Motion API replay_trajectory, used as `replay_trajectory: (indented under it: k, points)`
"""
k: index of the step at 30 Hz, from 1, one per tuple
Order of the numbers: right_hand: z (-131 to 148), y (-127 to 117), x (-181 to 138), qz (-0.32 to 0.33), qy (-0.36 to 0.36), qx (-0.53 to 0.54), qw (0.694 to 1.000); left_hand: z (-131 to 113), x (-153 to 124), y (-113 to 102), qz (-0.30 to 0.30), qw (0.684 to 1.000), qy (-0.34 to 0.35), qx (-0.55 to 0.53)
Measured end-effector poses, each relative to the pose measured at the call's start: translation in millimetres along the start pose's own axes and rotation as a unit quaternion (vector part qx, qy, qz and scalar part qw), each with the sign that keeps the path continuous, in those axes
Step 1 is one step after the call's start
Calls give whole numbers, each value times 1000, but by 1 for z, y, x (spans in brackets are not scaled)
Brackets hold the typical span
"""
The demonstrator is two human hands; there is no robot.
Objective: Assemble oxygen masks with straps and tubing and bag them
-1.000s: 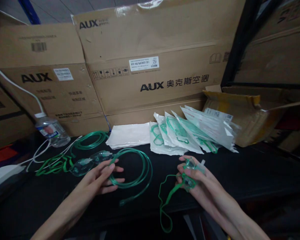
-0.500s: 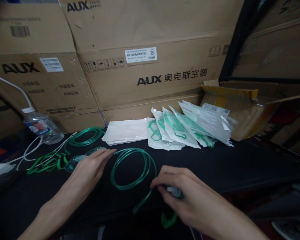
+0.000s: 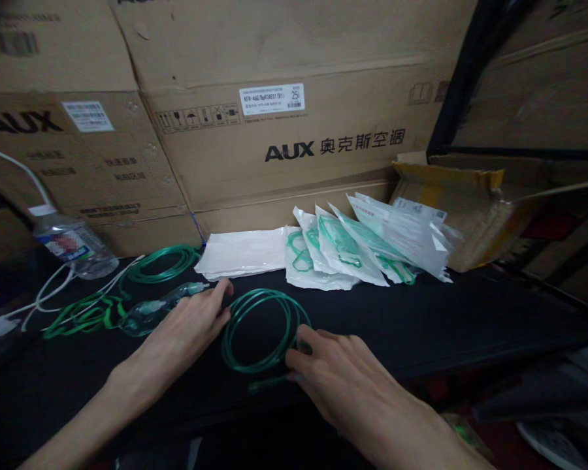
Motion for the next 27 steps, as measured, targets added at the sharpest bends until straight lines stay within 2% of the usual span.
replay_trajectory:
  k: [2,4,9,13,19,23,27]
  points:
    - [3,0,2,-3,-2,-4,1000,-5,-8,-4,45,999,-7,-18]
    - [5,1,3,-6,1,-4,1000,-5,-17,-5,61,997,5,-57]
    - [9,1,4,-17,3,-4,1000,11,-45,8,36,982,68,-174]
    - [9,-1,3,-30,-4,5,1000,23,-59,17,-20,960,133,-244]
    - [7,5,2,-34,-9,23,999,13,-51,26,-61,959,165,-223]
    - [10,4,2,-37,-11,40,998,0,-55,26,-39,965,174,-195]
    - [17,-1,5,-28,-3,42,999,-14,-61,19,-54,956,170,-231]
Point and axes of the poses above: each hand's wrist, its own x-axis towards the middle knuckle, its own y-axis out of the palm, z = x × y, the point moved 2 cm from there along x, towards the middle knuckle, and after that the axes turned 15 degrees about z, right-handed, at the moved point
